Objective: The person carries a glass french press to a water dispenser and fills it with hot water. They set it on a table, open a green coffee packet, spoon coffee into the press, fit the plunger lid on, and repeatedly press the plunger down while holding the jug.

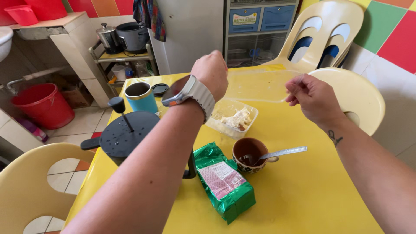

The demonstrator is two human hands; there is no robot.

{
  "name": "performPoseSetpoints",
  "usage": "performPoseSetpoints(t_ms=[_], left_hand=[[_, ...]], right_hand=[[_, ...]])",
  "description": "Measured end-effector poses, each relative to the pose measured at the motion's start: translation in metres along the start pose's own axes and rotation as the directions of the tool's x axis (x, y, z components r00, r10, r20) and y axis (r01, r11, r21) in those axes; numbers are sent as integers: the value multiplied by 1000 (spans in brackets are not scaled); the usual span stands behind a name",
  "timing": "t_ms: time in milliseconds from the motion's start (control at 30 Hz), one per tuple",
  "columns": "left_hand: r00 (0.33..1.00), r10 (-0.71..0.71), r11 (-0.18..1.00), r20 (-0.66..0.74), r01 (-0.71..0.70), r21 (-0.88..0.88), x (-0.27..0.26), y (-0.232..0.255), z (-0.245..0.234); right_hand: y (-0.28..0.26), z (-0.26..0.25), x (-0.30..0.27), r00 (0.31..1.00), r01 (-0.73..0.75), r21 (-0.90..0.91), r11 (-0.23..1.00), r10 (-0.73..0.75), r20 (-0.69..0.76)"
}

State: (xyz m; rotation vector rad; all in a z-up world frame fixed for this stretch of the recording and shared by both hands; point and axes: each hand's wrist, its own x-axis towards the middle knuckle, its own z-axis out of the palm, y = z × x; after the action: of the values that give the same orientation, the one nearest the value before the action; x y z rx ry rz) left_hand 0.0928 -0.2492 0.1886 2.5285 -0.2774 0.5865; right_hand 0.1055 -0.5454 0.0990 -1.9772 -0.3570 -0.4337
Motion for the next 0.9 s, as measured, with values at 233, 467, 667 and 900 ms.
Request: performPoseSetpoints(t_ms=[233,467,667,900], left_hand=[[858,-494,815,140,513,-270,-17,-30,91],[596,-657,583,461,790,-190,-36,-77,179],[450,-826,376,340,889,-263,-21,-75,166],[413,-717,55,562,837,-545,-29,-47,140]], right_hand=[[48,25,36,815,-548,269,792,432,387],[63,78,34,651,-723,133,678,605,460],[58,92,43,599,-699,-136,702,678,427],[84,90,54,568,-756,38,653,627,533]])
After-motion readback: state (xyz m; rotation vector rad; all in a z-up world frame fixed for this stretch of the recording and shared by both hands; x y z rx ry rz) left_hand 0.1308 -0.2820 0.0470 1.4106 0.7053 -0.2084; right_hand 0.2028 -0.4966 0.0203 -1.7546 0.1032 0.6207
